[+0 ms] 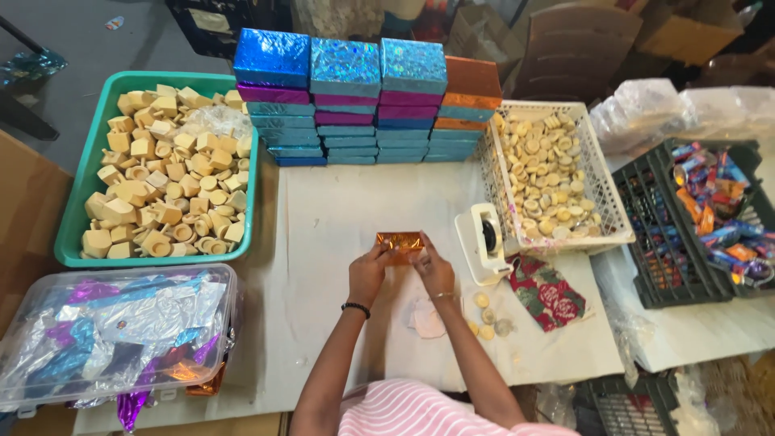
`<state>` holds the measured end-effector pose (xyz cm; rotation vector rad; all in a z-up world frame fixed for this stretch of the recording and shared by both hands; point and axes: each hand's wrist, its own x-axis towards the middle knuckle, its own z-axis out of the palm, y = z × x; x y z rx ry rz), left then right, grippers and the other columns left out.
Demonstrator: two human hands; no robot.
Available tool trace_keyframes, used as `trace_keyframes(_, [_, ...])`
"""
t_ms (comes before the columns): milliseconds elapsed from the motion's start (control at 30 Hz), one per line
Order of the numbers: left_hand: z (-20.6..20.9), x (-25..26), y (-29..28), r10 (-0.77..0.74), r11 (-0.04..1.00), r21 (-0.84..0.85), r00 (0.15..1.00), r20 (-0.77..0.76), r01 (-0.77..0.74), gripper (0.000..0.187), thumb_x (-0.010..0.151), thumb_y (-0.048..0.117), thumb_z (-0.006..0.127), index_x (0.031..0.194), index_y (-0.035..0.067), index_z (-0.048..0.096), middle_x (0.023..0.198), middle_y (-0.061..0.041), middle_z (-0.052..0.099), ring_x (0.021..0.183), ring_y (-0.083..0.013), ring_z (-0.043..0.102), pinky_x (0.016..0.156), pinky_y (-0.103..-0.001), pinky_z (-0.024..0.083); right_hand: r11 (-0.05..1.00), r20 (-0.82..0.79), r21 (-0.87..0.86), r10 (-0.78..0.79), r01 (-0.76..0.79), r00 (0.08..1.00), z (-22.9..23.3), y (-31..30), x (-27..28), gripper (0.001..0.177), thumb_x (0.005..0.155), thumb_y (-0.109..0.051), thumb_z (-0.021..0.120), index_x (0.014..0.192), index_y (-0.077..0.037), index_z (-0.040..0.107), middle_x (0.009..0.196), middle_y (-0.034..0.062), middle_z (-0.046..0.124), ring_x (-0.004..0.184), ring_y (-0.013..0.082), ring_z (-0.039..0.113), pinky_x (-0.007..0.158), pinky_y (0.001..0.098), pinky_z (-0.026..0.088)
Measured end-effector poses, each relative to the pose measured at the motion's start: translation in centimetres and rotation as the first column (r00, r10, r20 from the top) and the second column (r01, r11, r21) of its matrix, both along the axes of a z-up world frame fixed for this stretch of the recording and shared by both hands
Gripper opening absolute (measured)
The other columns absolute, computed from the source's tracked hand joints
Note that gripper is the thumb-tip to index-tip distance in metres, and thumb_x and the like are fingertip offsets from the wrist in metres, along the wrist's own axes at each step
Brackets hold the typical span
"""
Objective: The person wraps a small rectangular box in orange metallic paper on a white table. They smooth the paper around the box, fold the edges, and secure the package with tape from a dispenser. The person then places the wrapped gift on a stack of other wrapped boxes.
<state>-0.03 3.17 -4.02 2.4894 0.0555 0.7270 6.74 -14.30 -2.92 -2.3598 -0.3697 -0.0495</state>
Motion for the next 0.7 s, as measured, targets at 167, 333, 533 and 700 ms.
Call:
trace_keyframes(167, [-1.7,-0.4,-1.0,0.032,0.999,-0.023,0.998,0.048,-0.031,0.054,0.077,-0.003,0.061,0.120,0.027,0.072,0.129,0.001,0.068,0.083,-0.0225,0.072,0.070,-0.037,0.057,0.994,-0.062,0.109,-0.017,0.024,0.998,-1.2,0.1,-1.0,0.090,0.079,-0.019,0.085,0.155,-0.031,0.038,0.076,0.0035,0.073,0.065,0.0166,0.070,0.063,0.0339,0.058])
trace_keyframes(333, [-2.5,-4.1,-3.4,0.044,0.999,0.008,0.958,-0.285,-0.043,0.056,0.087,0.005,0.059,0.140,0.024,0.059,0.143,-0.007,0.056,0.110,-0.0326,0.061,0.082,-0.046,0.053,0.986,-0.094,0.150,-0.059,0.073,0.994,-2.7,0.0,-1.0,0.083,0.078,-0.016,0.085,0.152,-0.028,0.050,0.083,0.0059,0.070,0.070,0.0195,0.068,0.067,0.0330,0.059])
trace_keyframes(533, [-7.2,-10.1,-6.3,0.092,0.995,0.071,0.966,-0.243,-0.077,0.058,0.093,0.019,0.056,0.150,0.020,0.047,0.161,-0.012,0.036,0.146,-0.0361,0.035,0.108,-0.054,0.035,0.989,0.231,0.145,-0.022,-0.012,0.973,0.0,0.8,-0.3,0.070,0.074,-0.016,0.089,0.137,-0.011,0.059,0.124,0.0133,0.061,0.111,0.0266,0.060,0.093,0.0377,0.052])
trace_keyframes(700, [-7.5,-9.4,-7.4,0.147,0.985,0.143,0.905,-0.400,-0.097,0.059,0.093,0.027,0.049,0.151,0.025,0.042,0.161,-0.002,0.035,0.147,-0.0312,0.031,0.116,-0.056,0.027,0.945,-0.156,0.328,0.042,0.012,0.987,-2.5,-1.1,3.1,0.066,0.077,-0.017,0.085,0.134,-0.010,0.053,0.127,0.0065,0.070,0.108,0.0198,0.070,0.090,0.0322,0.056])
